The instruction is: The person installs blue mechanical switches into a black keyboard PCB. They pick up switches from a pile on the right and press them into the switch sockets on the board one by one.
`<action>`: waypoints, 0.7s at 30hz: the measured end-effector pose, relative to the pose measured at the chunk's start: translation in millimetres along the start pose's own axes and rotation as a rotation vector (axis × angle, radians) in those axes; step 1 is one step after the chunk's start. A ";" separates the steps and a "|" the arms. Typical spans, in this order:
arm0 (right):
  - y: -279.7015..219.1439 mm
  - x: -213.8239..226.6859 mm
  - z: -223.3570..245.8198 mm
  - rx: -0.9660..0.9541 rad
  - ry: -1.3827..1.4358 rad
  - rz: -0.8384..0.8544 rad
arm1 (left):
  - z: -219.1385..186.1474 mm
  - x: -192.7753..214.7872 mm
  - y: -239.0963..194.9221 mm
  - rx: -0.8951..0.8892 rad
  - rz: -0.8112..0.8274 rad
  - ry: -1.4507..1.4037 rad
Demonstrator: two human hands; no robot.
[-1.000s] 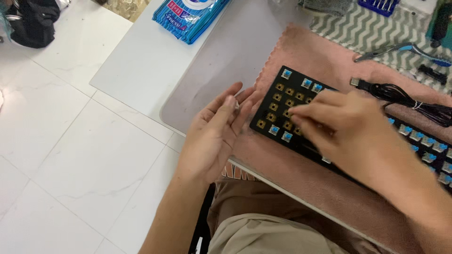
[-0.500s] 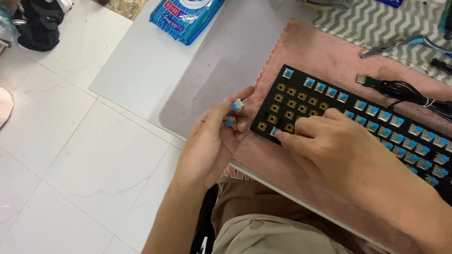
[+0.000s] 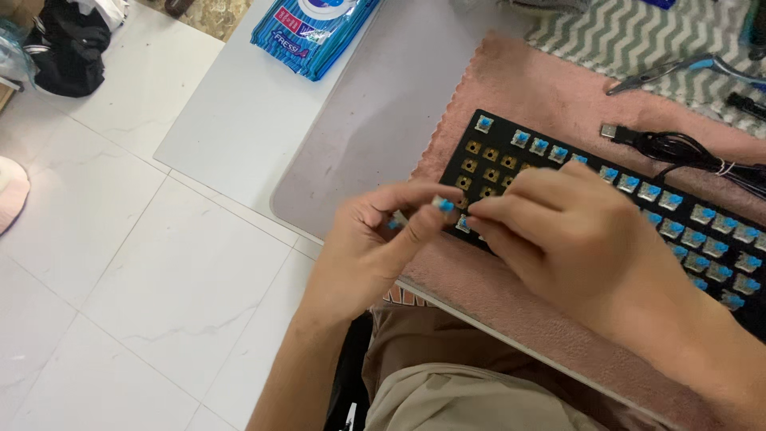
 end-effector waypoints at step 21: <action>1.3 -37.7 -2.0 0.208 -0.236 0.026 | -5.0 29.7 -2.5 -0.078 -0.136 0.339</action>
Point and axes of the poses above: each hand's wrist, its own y-axis towards the middle knuckle, its own x-axis out of the back of the hand, z = x × y, the point moved 10 cm from there along y, towards the middle knuckle, and after that the axes turned 3 degrees about -y, right-handed, at the moved point
